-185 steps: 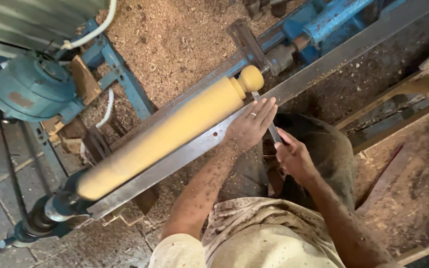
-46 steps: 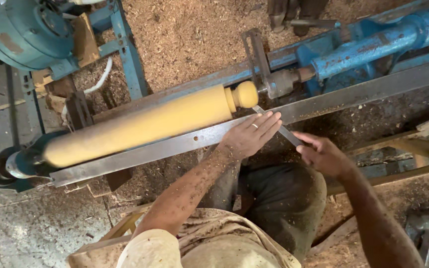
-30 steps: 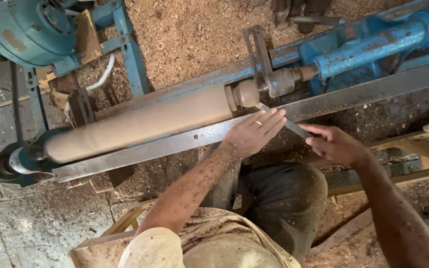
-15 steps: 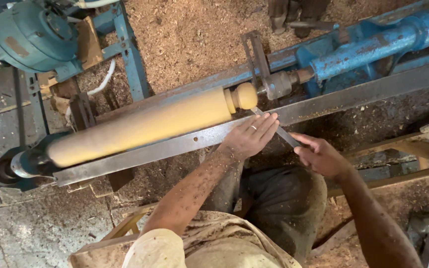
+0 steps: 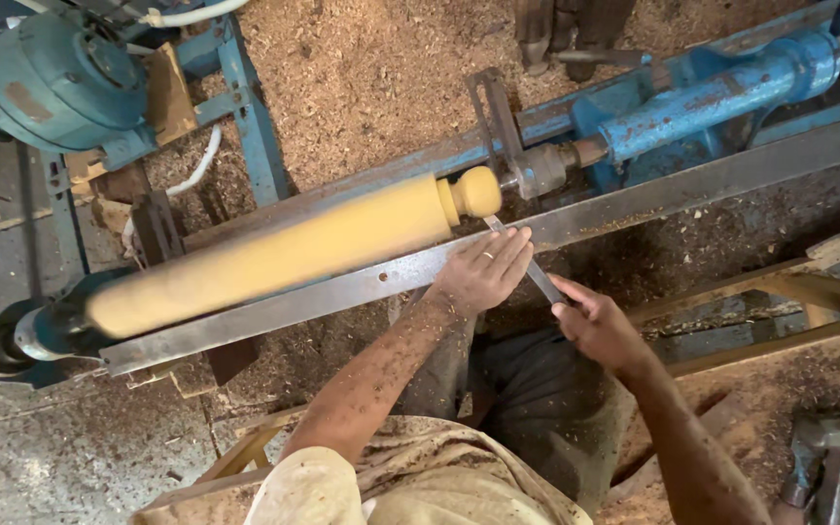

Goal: The person shapes a cylindrical wooden piece mounted on a lathe using a chisel, then sands the surface with a piece of sandpaper. The person holds the chisel against the rotating wood to smooth and contour it, then switches to sanding to finish the surface.

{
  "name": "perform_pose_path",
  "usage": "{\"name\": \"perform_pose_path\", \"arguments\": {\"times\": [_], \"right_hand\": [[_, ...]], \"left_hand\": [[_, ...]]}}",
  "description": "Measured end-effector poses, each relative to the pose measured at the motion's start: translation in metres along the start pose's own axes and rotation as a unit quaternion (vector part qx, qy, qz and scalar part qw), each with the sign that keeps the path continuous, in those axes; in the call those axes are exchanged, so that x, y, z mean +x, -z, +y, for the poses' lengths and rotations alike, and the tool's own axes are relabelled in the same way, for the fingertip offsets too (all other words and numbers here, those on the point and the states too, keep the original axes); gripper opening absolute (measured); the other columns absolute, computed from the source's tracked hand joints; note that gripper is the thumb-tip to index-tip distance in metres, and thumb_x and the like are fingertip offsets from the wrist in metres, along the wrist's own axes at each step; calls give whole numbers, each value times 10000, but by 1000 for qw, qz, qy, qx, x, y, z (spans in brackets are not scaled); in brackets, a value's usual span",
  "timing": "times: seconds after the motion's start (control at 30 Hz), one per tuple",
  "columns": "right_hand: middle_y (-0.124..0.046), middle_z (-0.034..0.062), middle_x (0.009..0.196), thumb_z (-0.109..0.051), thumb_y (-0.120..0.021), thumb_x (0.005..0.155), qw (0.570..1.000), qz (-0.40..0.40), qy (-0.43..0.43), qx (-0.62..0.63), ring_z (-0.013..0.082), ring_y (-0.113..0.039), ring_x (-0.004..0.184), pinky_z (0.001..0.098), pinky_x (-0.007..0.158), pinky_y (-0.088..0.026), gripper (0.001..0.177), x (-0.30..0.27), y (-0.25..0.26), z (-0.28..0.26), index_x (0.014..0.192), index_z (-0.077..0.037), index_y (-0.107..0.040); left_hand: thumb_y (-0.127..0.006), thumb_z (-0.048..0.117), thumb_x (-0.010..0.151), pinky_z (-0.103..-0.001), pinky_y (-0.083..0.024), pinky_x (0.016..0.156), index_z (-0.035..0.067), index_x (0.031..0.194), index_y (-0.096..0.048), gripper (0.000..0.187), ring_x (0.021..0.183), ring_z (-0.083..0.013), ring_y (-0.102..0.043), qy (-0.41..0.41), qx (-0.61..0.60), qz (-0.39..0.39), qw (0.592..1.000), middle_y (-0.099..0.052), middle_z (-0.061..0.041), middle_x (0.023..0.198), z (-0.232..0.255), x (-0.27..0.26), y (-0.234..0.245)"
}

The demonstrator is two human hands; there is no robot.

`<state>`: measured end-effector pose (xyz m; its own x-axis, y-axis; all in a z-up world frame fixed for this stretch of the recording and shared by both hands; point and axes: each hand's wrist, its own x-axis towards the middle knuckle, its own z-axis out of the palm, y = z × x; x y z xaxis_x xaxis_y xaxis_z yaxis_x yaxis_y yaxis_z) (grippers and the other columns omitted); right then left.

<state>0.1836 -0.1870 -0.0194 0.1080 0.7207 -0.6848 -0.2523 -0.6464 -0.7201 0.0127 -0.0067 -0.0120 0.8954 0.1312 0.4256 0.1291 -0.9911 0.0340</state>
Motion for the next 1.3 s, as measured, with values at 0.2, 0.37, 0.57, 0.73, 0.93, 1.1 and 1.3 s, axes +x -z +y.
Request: {"name": "perform_pose_path", "arguments": {"times": [0.2, 0.37, 0.57, 0.73, 0.93, 1.1, 1.3], "right_hand": [[-506, -73, 673, -114, -585, 958, 999, -15, 10, -41, 53, -426, 573, 235, 505, -375, 544, 2, 11, -6, 1500, -94, -537], [-457, -40, 614, -176, -559, 964, 992, -21, -72, -98, 83, -414, 525, 266, 475, -371, 580, 3, 33, -27, 1539, -175, -490], [-457, -37, 592, -217, -580, 975, 982, -82, -48, -162, 86, -386, 504, 281, 465, -351, 587, 22, 62, -33, 1553, -196, -479], [-483, -26, 610, -220, -562, 983, 973, -90, -24, -211, 82, -417, 519, 278, 484, -393, 587, 32, 77, -25, 1560, -186, -459], [-620, 28, 888, -211, -655, 948, 973, -93, 74, -200, 93, -577, 662, 295, 588, -517, 636, 20, 60, -7, 1530, -101, -427], [-529, 48, 733, -257, -614, 949, 990, -128, -46, 16, 129, -452, 469, 281, 421, -381, 622, 5, 34, 16, 1540, -130, -469], [-660, 68, 734, -299, -517, 1050, 991, -116, -58, -43, 146, -608, 549, 298, 492, -506, 457, 5, 34, -2, 1403, -10, -546]], "left_hand": [[-615, 166, 972, -376, -530, 1078, 20, 1234, -697, 312, 1255, -236, -646, -12, 14, -1, 1000, -640, -113, 1399, -2, 5, 6], [-573, 176, 983, -369, -511, 1123, 16, 1336, -644, 394, 1335, -238, -605, -10, 15, -52, 998, -600, -113, 1472, -1, 12, 13], [-544, 196, 985, -357, -476, 1162, 21, 1408, -595, 461, 1386, -227, -565, -7, 27, -93, 995, -559, -97, 1521, 1, 21, 20], [-526, 192, 991, -350, -431, 1198, 30, 1468, -554, 505, 1438, -221, -504, -15, 32, -125, 992, -508, -91, 1573, 1, 24, 23], [-529, 208, 990, -394, -415, 1215, 47, 1469, -557, 506, 1450, -246, -490, -41, 19, -128, 991, -494, -84, 1584, 0, 19, 20], [-547, 210, 992, -432, -397, 1233, 87, 1461, -579, 487, 1446, -254, -486, -72, -50, -107, 990, -499, -67, 1576, -2, 13, 13], [-572, 206, 983, -415, -387, 1243, 63, 1451, -581, 489, 1453, -257, -490, -57, -18, -123, 991, -511, -81, 1570, 3, 18, 2]]}}
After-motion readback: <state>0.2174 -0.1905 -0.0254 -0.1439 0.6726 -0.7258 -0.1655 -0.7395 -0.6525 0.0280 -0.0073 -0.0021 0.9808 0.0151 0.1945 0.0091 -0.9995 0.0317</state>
